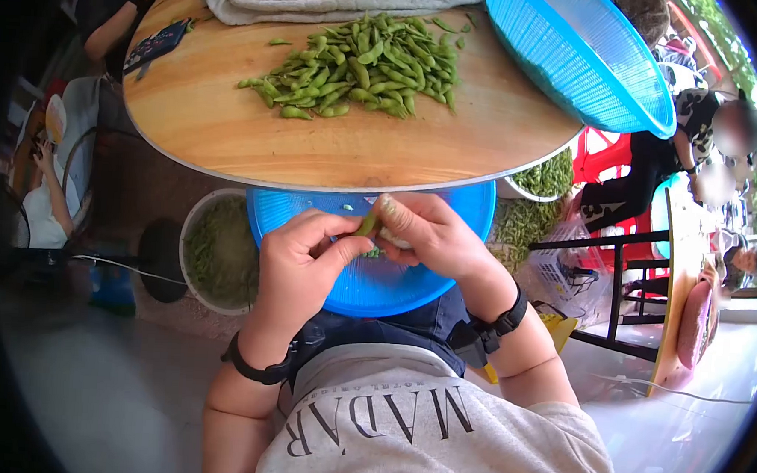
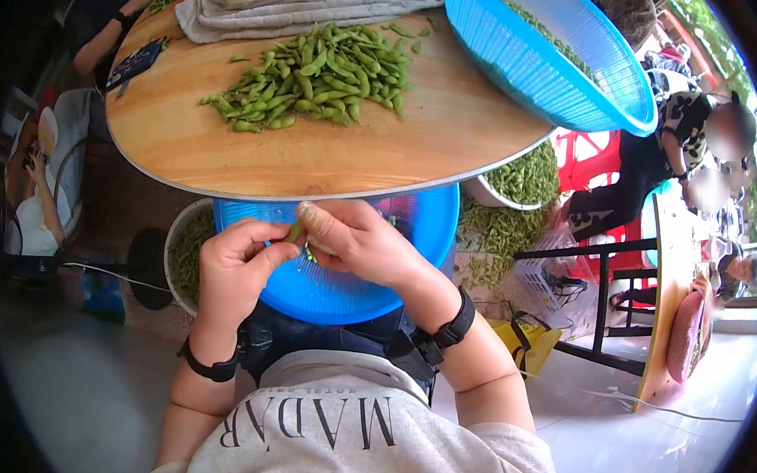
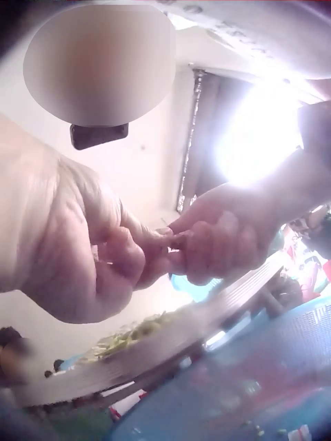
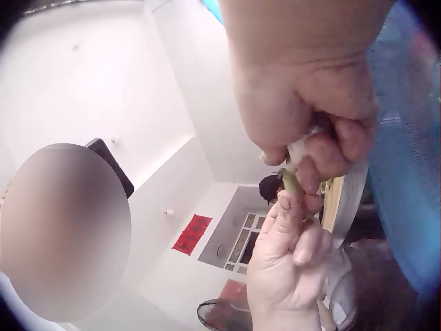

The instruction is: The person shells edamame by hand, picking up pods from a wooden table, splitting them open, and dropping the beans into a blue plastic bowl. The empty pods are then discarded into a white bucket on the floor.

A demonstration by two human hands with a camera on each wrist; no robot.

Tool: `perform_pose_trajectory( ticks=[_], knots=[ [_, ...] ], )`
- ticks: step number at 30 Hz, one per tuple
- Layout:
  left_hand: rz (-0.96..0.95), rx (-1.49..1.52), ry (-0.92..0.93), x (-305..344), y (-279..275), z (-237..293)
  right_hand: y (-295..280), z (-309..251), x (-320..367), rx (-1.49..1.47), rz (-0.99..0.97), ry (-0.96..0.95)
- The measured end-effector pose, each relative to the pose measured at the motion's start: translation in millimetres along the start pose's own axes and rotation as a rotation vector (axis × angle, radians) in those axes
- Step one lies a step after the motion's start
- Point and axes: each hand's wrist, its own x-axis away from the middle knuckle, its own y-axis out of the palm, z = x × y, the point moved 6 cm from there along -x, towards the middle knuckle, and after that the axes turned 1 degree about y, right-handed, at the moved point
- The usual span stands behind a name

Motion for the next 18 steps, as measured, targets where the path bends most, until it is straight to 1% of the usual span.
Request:
perform_pose_trajectory(
  ticks=[1, 7, 10, 16, 18],
  knots=[
    [0.008, -0.114, 0.126, 2, 1, 7, 3, 1, 2, 0.006, -0.014, -0.001],
    [0.059, -0.311, 0.243, 12, 7, 28, 7, -3, 13, 0.004, 0.005, 0.014],
    [0.068, -0.347, 0.309, 15, 11, 33, 7, -3, 15, 0.008, -0.013, -0.026],
    [0.054, -0.385, 0.340, 17, 13, 38, 8, -7, 21, -0.042, -0.022, -0.028],
    [0.054, -0.389, 0.339, 17, 13, 39, 7, -5, 21, -0.014, 0.000, -0.032]
  ],
)
